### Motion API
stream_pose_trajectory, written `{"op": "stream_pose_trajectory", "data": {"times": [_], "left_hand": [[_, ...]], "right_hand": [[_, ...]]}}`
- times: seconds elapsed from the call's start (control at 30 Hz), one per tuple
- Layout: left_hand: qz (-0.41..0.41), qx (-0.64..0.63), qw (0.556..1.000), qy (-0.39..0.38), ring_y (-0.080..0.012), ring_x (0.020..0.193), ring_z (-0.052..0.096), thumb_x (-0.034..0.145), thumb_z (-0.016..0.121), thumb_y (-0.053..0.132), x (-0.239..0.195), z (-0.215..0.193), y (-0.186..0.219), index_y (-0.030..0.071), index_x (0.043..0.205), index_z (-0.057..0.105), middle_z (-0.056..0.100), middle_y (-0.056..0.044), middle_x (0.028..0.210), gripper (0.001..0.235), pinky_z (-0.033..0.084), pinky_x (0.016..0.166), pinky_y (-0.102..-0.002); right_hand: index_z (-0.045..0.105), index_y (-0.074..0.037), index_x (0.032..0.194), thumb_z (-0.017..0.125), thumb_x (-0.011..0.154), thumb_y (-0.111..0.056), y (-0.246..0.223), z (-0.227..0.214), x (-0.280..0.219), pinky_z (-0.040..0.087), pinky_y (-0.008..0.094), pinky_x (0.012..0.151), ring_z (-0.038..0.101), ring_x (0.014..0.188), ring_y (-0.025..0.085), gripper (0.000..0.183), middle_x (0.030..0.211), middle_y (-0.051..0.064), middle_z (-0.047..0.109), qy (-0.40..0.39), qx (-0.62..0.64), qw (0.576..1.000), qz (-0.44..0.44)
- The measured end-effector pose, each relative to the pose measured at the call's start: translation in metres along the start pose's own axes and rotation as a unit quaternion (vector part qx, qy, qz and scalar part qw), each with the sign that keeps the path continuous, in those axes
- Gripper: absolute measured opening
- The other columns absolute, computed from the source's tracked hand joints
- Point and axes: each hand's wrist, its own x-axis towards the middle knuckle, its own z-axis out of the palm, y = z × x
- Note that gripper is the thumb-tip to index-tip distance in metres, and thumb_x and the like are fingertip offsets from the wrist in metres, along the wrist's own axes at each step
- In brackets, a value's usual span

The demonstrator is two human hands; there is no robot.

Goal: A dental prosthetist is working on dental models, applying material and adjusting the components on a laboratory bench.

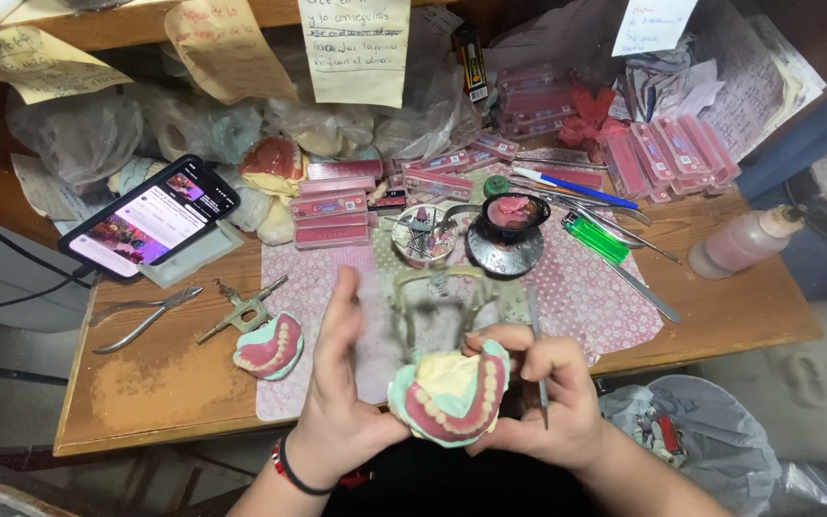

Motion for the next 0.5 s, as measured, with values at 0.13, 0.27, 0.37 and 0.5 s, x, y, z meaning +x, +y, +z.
{"op": "stream_pose_trajectory", "data": {"times": [0.13,0.27,0.37,0.5], "left_hand": [[-0.192,-0.294,0.929,-0.12,-0.0522,0.155,0.026,0.073,0.092,0.039,0.006,0.001,0.022,0.019,0.159,-0.027,0.005,-0.043,0.167,0.147,0.02,0.125,-0.063],[-0.256,-0.412,0.873,-0.054,-0.0243,0.148,0.028,0.071,0.095,0.021,-0.01,0.021,0.02,0.016,0.163,-0.013,0.004,-0.013,0.162,0.142,0.032,0.118,-0.042],[-0.286,-0.407,0.867,-0.018,-0.0267,0.133,0.058,0.071,0.094,0.009,-0.013,0.025,0.015,0.019,0.165,-0.005,0.05,-0.02,0.15,0.136,0.049,0.108,-0.038],[-0.302,-0.347,0.887,-0.037,-0.0194,0.116,0.062,0.069,0.094,0.013,-0.007,0.023,0.015,0.008,0.159,0.017,0.054,-0.012,0.123,0.119,0.05,0.098,-0.03]], "right_hand": [[0.036,-0.017,0.11,0.093,0.075,-0.006,0.006,-0.008,0.003,0.045,0.057,0.113,0.061,0.13,0.043,0.068,0.132,0.032,0.06,-0.019,-0.065,0.995,-0.073],[0.038,-0.017,0.105,0.089,0.082,-0.013,0.004,-0.01,0.014,0.054,0.059,0.105,0.068,0.12,0.045,0.056,0.132,0.03,0.061,-0.069,-0.178,0.973,-0.134],[0.036,-0.016,0.102,0.087,0.085,-0.016,0.001,-0.009,0.022,0.059,0.056,0.096,0.071,0.113,0.046,0.055,0.13,0.031,0.063,-0.096,-0.233,0.955,-0.156],[0.036,-0.016,0.11,0.086,0.089,-0.021,-0.003,-0.02,0.026,0.053,0.059,0.107,0.07,0.119,0.045,0.055,0.132,0.032,0.064,-0.167,-0.289,0.927,-0.171]]}}
